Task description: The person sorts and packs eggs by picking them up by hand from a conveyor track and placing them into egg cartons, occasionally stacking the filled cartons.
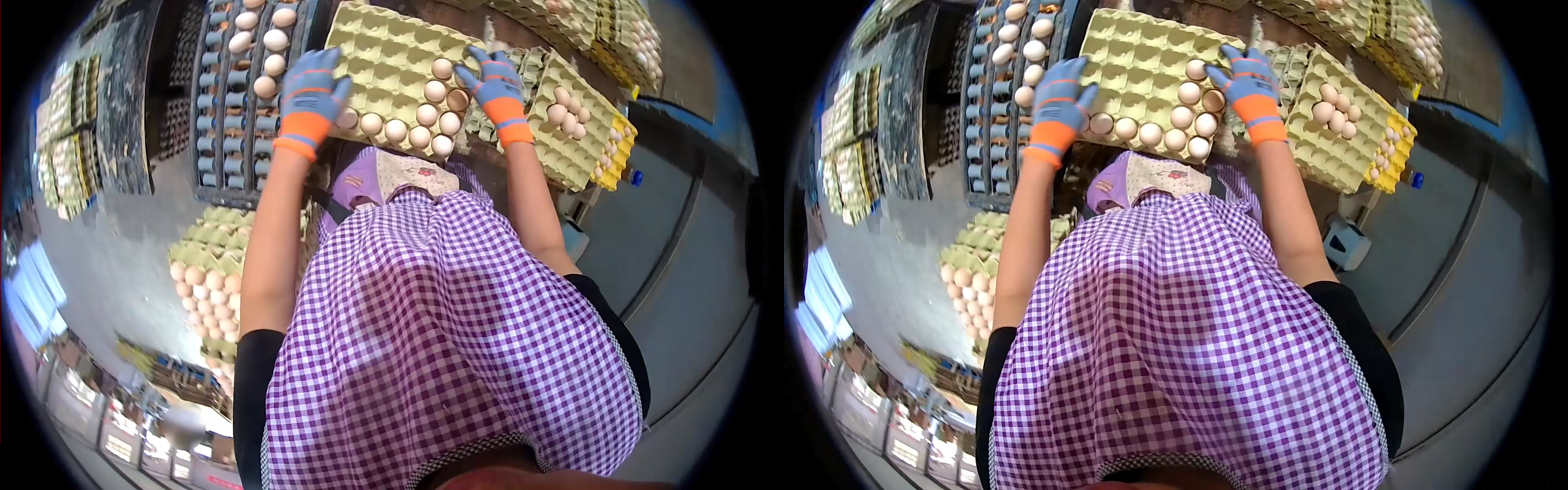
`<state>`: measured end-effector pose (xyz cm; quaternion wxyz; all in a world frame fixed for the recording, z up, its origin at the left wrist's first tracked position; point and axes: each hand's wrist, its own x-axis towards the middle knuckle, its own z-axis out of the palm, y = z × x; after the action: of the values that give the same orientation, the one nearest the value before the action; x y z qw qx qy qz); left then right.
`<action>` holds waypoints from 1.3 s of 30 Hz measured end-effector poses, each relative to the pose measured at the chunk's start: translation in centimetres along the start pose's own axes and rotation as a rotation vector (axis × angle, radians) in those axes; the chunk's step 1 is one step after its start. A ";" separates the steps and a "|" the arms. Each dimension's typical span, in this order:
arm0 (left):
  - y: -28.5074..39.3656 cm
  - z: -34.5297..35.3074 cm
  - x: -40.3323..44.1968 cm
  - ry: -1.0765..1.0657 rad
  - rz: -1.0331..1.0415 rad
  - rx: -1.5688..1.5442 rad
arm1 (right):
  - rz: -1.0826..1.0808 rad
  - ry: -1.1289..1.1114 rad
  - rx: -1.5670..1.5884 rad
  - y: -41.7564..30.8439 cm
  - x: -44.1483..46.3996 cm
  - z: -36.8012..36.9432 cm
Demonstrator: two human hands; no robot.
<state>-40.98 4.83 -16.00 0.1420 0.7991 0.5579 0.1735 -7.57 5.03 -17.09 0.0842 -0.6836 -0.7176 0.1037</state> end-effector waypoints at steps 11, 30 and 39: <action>6.0 5.5 0.2 -0.121 0.385 -0.100 | -0.044 -0.021 0.138 0.4 0.1 2.5; 5.2 7.4 2.3 -0.411 -0.341 -1.291 | 0.363 -0.365 1.122 5.4 -2.5 1.3; 12.6 7.7 2.9 -0.690 0.166 0.102 | 0.078 -0.289 0.338 3.2 -4.2 -1.0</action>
<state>-26.13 3.03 -17.29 0.2674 0.8592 0.4183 -0.1235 -4.00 1.06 -16.90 0.0897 -0.6648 -0.6678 0.3226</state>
